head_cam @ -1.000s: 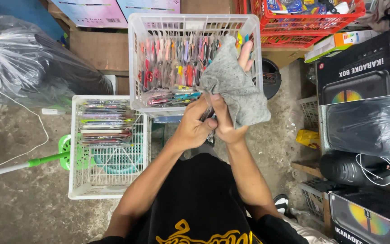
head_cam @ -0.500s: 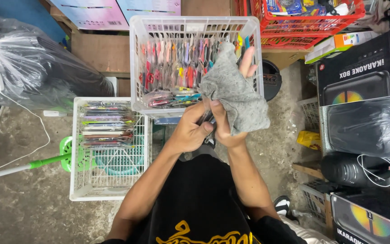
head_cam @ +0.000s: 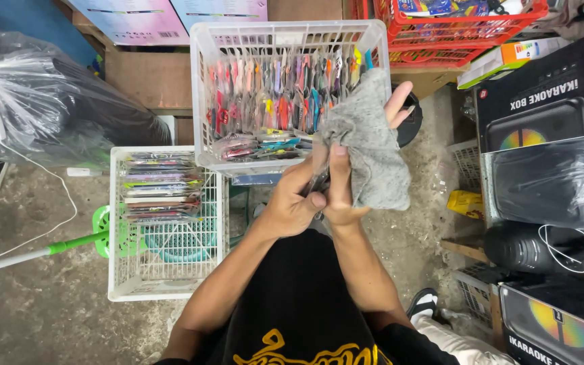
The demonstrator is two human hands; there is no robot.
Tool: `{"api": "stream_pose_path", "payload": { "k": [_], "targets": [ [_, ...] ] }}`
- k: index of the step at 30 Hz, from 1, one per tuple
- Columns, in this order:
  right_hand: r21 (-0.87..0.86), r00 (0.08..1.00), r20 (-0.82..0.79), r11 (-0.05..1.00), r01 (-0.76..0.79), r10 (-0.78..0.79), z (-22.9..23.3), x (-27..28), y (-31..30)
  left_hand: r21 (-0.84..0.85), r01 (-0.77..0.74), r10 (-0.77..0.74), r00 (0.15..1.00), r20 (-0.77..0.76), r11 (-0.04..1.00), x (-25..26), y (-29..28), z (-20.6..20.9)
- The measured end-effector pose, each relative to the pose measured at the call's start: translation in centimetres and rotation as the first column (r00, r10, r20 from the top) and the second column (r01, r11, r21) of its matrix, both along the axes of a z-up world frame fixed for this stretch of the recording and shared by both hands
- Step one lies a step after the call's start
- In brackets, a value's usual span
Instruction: Sorting through baskets of various phone cases and cleaning them with a grey cloth.
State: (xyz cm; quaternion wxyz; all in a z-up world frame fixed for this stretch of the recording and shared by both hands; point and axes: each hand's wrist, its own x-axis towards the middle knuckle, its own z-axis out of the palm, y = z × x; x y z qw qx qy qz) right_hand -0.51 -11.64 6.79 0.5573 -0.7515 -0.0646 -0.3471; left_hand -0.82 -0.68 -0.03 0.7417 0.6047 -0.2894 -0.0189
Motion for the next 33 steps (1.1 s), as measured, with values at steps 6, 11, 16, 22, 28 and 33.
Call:
{"api": "stream_pose_path", "payload": {
  "k": [6, 11, 16, 22, 28, 33],
  "targets": [
    [0.1, 0.999, 0.025, 0.995, 0.027, -0.03, -0.1, 0.6, 0.1, 0.122, 0.017, -0.032, 0.992, 0.124, 0.992, 0.6, 0.6, 3.1],
    [0.372, 0.998, 0.033, 0.926, -0.066, 0.058, 0.4, 0.5, 0.4, 0.166, 0.038, -0.056, 0.992, 0.11, 0.985, 0.6, 0.7, 3.7],
    [0.388, 0.988, -0.123, 0.911, 0.137, -0.096, -2.0, 0.5, -0.2, 0.164, 0.048, -0.064, 0.994, 0.091, 0.985, 0.7, 0.8, 3.9],
    [0.39, 0.977, -0.091, 0.896, 0.214, -0.193, -2.6, 1.7, 0.2, 0.161, 0.042, -0.058, 0.993, 0.1, 0.986, 1.0, 0.8, 3.5],
    [0.488, 0.974, -0.072, 0.844, 0.224, -0.217, -4.8, 2.8, 0.8, 0.102, 0.065, -0.069, 0.997, 0.03, 0.993, 0.9, 1.0, 2.8],
    [0.556, 0.917, -0.361, 0.75, 0.357, -0.168, -6.8, 4.1, 1.7, 0.111, 0.085, -0.082, 0.996, -0.031, 0.99, 1.8, 1.4, 1.8]
  ]
}}
